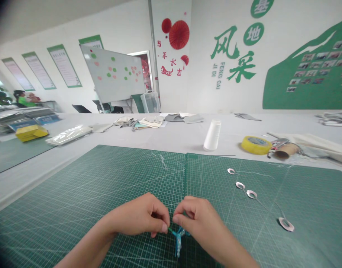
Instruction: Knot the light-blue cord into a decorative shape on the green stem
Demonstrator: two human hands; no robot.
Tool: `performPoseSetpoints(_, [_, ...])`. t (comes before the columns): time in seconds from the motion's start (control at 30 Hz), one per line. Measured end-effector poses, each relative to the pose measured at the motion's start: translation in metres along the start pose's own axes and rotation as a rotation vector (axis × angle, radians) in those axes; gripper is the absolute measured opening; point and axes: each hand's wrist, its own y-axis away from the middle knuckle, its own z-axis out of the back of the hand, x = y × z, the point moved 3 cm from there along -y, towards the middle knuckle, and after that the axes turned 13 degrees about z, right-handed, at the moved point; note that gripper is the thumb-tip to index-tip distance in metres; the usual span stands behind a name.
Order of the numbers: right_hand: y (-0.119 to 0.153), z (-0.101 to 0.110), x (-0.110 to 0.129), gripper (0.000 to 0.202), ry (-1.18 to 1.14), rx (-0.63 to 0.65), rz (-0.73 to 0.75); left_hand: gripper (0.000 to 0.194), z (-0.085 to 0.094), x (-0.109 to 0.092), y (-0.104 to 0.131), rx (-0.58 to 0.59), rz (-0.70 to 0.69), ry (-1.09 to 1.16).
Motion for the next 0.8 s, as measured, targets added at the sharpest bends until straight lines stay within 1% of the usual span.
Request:
performPoseSetpoints(0.07, [0.002,-0.002,-0.008,0.014,-0.217,0.063,-0.065,0.01,0.0,-0.001,0.002,0.08,-0.018,0.017])
performPoseSetpoints(0.13, [0.004,-0.007,-0.015,0.019,-0.4,0.128,-0.124,0.01,-0.002,-0.002,0.004,0.136,-0.038,0.02])
performPoseSetpoints(0.2, [0.004,-0.011,-0.018,0.025,-0.535,0.161,-0.17,0.01,-0.003,-0.004,0.006,0.176,-0.059,0.045])
performPoseSetpoints(0.27, [0.004,-0.015,-0.019,0.029,-0.627,0.164,-0.215,0.009,-0.003,-0.007,0.007,0.189,-0.077,0.119])
performPoseSetpoints(0.33, [0.002,-0.015,-0.017,0.031,-0.676,0.132,-0.234,0.01,-0.001,-0.009,0.007,0.157,-0.1,0.199])
performPoseSetpoints(0.43, [0.0,-0.012,-0.011,0.033,-0.71,0.031,-0.235,0.011,0.004,-0.013,0.007,0.05,-0.134,0.251])
performPoseSetpoints(0.57, [0.0,-0.009,-0.008,0.028,-0.834,-0.071,-0.281,0.012,0.008,-0.017,0.007,-0.032,-0.153,0.298])
performPoseSetpoints(0.7, [0.001,-0.011,-0.011,0.021,-0.976,-0.128,-0.309,0.012,0.009,-0.02,0.008,-0.082,-0.162,0.33])
performPoseSetpoints(0.8, [0.002,-0.015,-0.015,0.022,-1.062,-0.127,-0.309,0.011,0.009,-0.02,0.008,-0.113,-0.16,0.347])
